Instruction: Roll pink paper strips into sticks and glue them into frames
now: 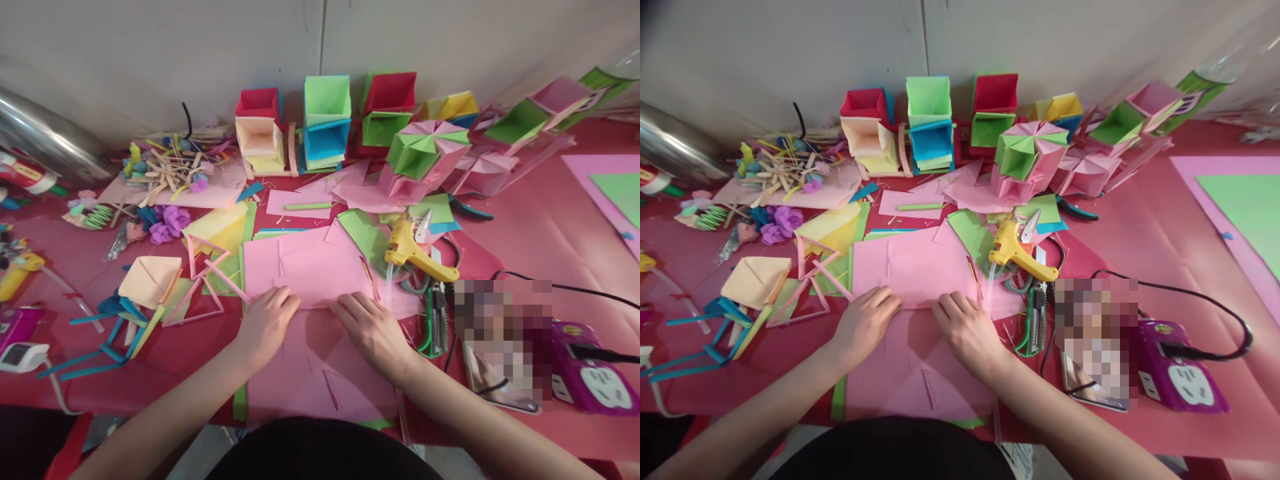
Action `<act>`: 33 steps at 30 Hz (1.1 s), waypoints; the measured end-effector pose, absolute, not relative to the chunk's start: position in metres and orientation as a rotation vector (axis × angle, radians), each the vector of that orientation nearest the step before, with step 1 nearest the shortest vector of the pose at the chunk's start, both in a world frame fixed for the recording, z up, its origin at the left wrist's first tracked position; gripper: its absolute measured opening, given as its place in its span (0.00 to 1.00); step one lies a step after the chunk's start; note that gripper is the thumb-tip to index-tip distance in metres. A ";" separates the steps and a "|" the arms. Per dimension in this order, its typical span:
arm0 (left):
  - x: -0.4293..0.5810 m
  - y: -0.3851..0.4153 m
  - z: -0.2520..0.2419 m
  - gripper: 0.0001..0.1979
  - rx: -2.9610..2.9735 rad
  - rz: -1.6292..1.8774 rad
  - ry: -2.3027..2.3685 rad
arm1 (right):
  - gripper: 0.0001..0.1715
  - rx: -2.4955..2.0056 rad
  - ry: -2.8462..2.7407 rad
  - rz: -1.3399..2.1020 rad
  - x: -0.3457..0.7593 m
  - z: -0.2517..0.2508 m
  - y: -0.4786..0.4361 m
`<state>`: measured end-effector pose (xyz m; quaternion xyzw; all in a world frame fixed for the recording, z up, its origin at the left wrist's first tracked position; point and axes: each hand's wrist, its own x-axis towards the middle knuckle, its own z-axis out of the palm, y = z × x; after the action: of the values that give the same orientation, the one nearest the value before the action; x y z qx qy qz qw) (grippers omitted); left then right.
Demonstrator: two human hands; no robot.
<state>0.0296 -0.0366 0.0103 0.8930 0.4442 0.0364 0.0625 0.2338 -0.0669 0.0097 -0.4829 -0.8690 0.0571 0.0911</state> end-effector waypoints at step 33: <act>0.031 -0.035 0.008 0.07 2.762 0.108 1.408 | 0.09 -1.598 -2.652 0.317 0.231 0.022 -0.034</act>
<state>0.0308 -0.0346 0.0081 0.8902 0.4539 0.0348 0.0198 0.2307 -0.0335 0.0219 -0.5135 -0.8519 0.1017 0.0145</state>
